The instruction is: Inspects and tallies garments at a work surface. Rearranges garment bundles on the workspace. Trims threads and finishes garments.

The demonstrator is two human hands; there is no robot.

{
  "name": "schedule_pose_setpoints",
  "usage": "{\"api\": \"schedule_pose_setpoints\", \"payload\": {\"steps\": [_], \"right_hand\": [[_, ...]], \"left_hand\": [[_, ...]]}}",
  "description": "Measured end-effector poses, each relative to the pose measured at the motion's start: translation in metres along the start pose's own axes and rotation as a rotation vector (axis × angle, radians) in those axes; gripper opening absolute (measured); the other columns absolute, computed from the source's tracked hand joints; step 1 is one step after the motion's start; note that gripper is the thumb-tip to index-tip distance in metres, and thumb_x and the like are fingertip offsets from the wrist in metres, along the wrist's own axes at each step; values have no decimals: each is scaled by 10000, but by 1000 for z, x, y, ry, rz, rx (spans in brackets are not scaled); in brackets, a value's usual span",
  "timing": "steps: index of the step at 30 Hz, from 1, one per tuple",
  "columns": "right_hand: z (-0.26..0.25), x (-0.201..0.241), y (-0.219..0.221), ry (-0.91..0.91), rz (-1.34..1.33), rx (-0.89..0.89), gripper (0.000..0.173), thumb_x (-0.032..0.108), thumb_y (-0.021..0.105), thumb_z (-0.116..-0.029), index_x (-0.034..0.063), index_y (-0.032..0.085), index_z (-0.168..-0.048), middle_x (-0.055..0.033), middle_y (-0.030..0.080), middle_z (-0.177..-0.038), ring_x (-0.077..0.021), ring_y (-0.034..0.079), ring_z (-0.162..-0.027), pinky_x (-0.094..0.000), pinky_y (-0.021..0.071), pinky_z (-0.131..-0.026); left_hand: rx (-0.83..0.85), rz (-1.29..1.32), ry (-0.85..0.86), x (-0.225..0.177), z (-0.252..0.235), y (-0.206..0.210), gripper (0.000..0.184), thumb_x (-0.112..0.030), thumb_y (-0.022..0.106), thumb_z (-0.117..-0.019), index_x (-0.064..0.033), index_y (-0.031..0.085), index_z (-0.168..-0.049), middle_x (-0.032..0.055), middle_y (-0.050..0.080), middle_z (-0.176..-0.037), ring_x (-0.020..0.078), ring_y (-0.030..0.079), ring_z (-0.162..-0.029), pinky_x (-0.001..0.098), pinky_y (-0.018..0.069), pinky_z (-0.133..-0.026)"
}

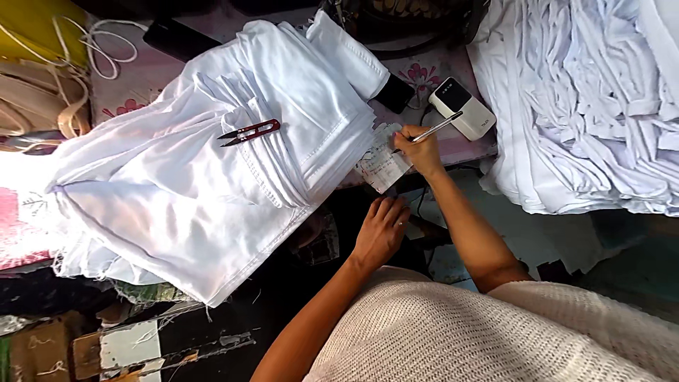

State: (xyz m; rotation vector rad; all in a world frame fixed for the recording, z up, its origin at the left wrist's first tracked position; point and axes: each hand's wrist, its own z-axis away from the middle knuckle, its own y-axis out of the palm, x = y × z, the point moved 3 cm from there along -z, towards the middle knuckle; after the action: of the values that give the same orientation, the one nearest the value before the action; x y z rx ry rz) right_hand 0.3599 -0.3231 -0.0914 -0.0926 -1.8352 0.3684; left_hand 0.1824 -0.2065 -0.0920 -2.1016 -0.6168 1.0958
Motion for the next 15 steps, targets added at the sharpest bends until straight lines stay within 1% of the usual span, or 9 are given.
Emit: {"api": "schedule_pose_setpoints", "payload": {"steps": [3,5,6,8,9,10,11,13,15], "right_hand": [[0,-3,0,-4,-51,-7,298,46,652,-916,87,523,-651,77,508,-602,25,479,-543,-153,420,-542],[-1,-3,0,-2,-68,-12,288,49,649,-916,90,531,-656,79,520,-607,25,488,-545,-155,428,-543],[-1,-3,-1,0,-74,-14,288,49,648,-916,93,530,-657,82,520,-605,27,489,-541,-154,430,-540],[-2,-4,-1,8,-98,-17,288,43,648,-917,97,536,-656,83,523,-602,26,490,-536,-156,432,-534],[-2,-4,-1,16,-109,-19,288,41,650,-917,98,538,-657,82,530,-603,24,495,-534,-156,436,-529],[-2,-4,-1,22,-119,-18,284,41,652,-917,99,544,-661,82,538,-605,24,502,-533,-155,441,-525],[-2,-4,-1,29,-124,-14,280,43,651,-921,99,547,-667,82,542,-608,24,506,-535,-154,445,-526],[-1,-4,-1,34,-140,-8,272,43,642,-925,101,555,-674,86,544,-610,27,507,-534,-151,445,-523],[-1,-4,-1,23,-162,-15,271,34,640,-923,103,558,-675,88,549,-607,28,509,-529,-149,444,-515]], "left_hand": [[100,54,-76,9,14,2,209,-92,578,-984,-25,759,-1067,174,716,-1180,358,680,-1099,469,537,-968],[195,74,-155,14,17,1,222,-103,576,-989,-22,756,-1091,180,712,-1196,373,679,-1109,495,534,-958],[228,159,-241,14,17,0,238,-113,573,-996,-13,751,-1120,174,710,-1212,357,674,-1129,487,529,-972],[270,591,-568,13,13,-4,280,-108,569,-1016,39,698,-1216,139,708,-1228,228,666,-1144,368,523,-1009],[261,918,-785,12,9,-5,290,-103,546,-1040,65,636,-1259,118,704,-1199,154,685,-1070,309,554,-959],[221,1217,-989,12,4,-5,300,-105,513,-1060,69,573,-1296,116,703,-1163,162,705,-997,330,582,-906],[173,1414,-1130,15,-1,-5,313,-131,479,-1078,48,529,-1330,117,704,-1142,185,716,-959,364,594,-886],[75,1549,-1248,23,-10,-3,317,-178,441,-1102,27,518,-1332,111,708,-1119,187,720,-930,364,597,-874],[-18,1547,-1241,30,-20,-1,294,-200,447,-1104,25,562,-1255,103,721,-1081,172,725,-906,338,601,-851]]}}
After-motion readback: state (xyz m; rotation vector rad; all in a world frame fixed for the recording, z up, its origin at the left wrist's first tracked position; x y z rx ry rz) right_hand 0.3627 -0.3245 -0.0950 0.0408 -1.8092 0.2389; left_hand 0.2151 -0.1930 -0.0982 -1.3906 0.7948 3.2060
